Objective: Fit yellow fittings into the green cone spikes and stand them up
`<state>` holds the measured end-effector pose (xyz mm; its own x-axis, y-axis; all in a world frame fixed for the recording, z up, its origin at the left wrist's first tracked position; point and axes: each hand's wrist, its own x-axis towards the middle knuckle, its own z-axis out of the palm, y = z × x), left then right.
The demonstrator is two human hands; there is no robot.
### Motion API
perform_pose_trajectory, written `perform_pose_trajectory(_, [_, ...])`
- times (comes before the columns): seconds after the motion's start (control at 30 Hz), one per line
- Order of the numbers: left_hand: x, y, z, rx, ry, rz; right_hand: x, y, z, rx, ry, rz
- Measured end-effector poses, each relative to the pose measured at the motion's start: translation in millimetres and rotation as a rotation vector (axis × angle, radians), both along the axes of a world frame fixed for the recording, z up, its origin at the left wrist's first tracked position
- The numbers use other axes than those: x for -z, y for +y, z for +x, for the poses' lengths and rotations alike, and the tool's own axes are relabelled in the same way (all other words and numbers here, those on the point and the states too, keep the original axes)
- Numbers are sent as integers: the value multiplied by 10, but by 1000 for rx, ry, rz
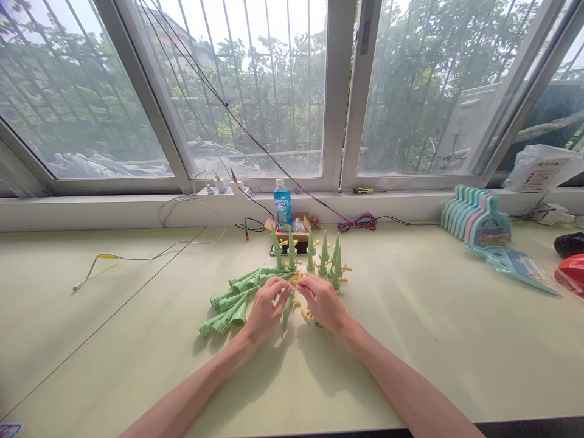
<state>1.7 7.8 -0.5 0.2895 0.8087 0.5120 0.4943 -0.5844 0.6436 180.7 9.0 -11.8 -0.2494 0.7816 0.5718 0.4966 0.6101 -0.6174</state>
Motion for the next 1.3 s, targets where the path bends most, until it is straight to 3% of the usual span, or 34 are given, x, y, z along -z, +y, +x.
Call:
perform_pose_trajectory(0.23, [-11,-7,4,34,-5,-23,8,6,-4,-6,0,3])
perform_pose_trajectory(0.47, [6,7,-4,-21,5,-18,41,32,3,47,11,3])
perform_pose_trajectory(1.0, [174,50,-31,57,240,-156,38,22,-10,56,57,-9])
perform_pose_trajectory(1.3, [150,54,-26,10,185,-132,62,27,-15,55,66,-6])
